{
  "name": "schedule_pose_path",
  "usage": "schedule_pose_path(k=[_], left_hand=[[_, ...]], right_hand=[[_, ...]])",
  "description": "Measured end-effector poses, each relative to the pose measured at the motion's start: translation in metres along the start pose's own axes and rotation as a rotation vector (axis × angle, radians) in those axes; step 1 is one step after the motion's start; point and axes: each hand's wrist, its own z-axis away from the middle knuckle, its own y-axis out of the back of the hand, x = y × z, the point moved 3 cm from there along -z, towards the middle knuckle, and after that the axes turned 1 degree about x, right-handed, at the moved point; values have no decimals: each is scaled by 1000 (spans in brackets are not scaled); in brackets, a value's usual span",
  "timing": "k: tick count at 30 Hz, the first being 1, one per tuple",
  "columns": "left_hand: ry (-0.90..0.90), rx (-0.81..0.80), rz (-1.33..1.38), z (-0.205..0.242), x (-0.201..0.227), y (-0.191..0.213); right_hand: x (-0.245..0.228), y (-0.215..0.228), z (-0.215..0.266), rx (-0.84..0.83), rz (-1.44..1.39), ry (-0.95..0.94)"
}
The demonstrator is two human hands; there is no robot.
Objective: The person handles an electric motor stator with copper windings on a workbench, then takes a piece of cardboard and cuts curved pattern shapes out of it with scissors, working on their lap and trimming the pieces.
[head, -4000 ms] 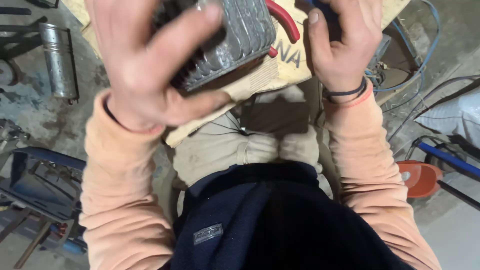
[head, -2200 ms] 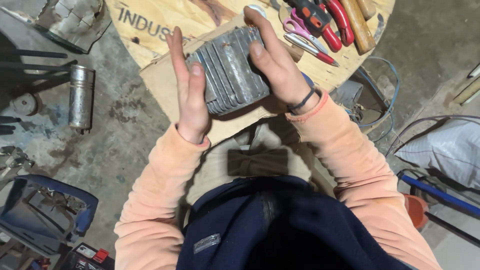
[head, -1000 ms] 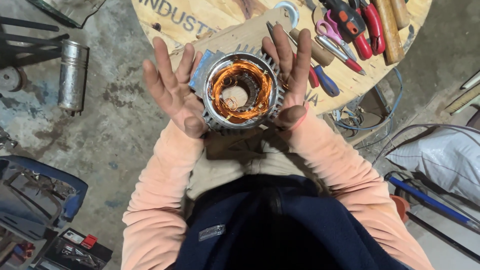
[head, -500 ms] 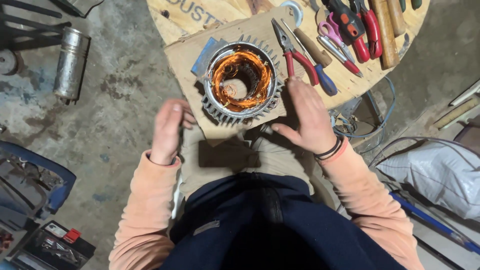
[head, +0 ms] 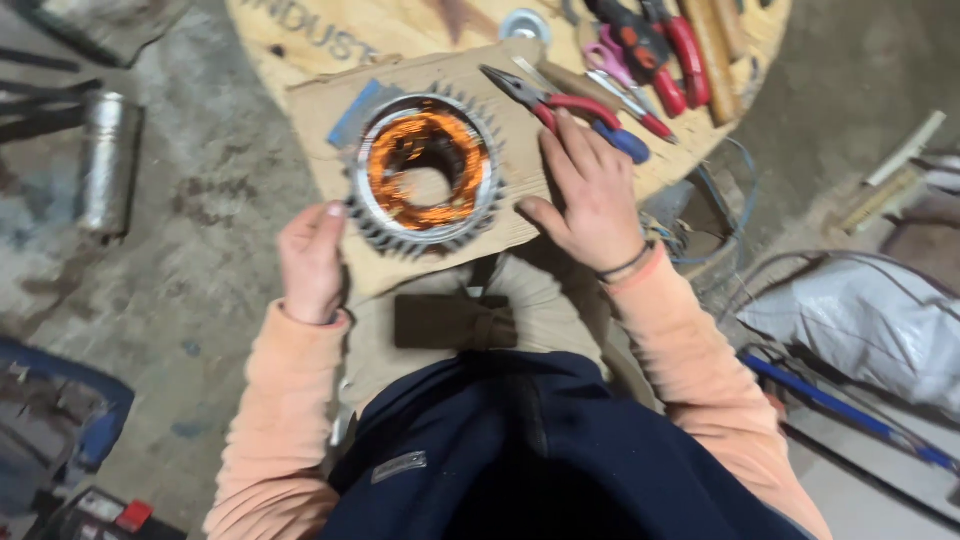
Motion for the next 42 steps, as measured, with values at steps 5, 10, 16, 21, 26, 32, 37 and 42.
schedule_pose_path(k=[5,10,16,21,26,32,37,42], left_hand=[[-14,-31,35,-24,18,0],[5,17,16,-39,25,8],[-84,20,-47,-71,26,30],[-31,83,76,-88,41,37],[-65,74,59,-102,47,35],[-110,53,77,-122,50,22],[-119,6,87,-136,63,13],[-176,-15,-193,-149,62,18]], right_hand=[[7,3,-9,38,47,-38],[3,2,-11,42,58,-94],[21,-2,-10,140,81,-266],[29,-4,-8,162,125,-249],[30,-8,-5,176,131,-229],[31,-7,-3,176,116,-222],[31,-8,-2,181,98,-227],[32,-8,-3,184,72,-247]])
